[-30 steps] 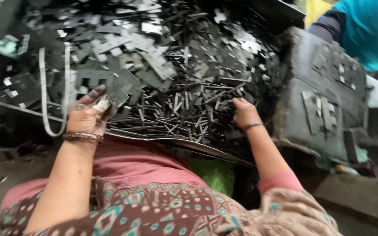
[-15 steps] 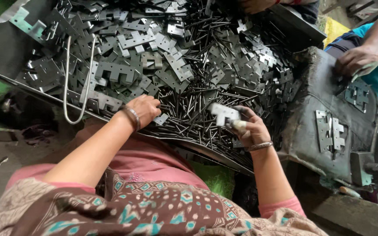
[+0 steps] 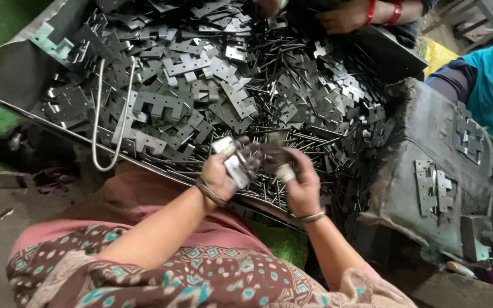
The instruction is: The person sorts metal hinges and pins from a large bin by hand, periodically placing a sorted part into a machine to the right.
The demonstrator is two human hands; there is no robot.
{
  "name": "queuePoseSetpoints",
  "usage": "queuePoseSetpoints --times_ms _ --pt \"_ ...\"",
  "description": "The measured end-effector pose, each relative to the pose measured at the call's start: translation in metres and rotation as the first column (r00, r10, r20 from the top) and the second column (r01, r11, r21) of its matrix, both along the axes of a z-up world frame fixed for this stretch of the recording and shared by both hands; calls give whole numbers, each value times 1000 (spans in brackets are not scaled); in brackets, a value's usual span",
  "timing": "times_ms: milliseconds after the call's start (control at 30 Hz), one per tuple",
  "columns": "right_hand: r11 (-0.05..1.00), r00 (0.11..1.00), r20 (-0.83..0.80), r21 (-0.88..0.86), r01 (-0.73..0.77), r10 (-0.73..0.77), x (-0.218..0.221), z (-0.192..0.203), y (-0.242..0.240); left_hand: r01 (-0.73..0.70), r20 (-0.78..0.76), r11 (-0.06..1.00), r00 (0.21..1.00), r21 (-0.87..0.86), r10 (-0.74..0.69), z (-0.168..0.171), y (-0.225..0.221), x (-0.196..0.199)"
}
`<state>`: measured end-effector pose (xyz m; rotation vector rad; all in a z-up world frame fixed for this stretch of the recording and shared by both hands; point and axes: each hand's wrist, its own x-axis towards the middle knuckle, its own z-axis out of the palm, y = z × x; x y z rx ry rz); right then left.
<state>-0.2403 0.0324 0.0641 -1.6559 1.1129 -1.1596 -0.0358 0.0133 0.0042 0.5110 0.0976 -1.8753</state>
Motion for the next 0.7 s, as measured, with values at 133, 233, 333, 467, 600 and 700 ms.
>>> queuePoseSetpoints --times_ms 133,233,333,467,600,700 --pt "941 889 -403 -158 -300 216 31 8 14 23 229 999 973 -42 -13 7 16 -33" --pt "983 930 -342 -75 -169 134 20 6 7 264 652 958 747 -109 -132 21 18 -27" --pt "808 896 440 550 -212 -65 -13 10 -3 537 934 795 345 -282 99 29 -35 29" --pt "780 813 566 566 -266 -133 -37 13 4 414 551 906 -737 -89 391 9 -75 133" --pt "792 869 465 589 -161 -170 -57 17 9 519 331 851 -819 77 469 -60 -90 169" --pt "815 834 534 540 -210 -139 -79 43 13 399 232 863 -912 310 339 -86 -96 193"
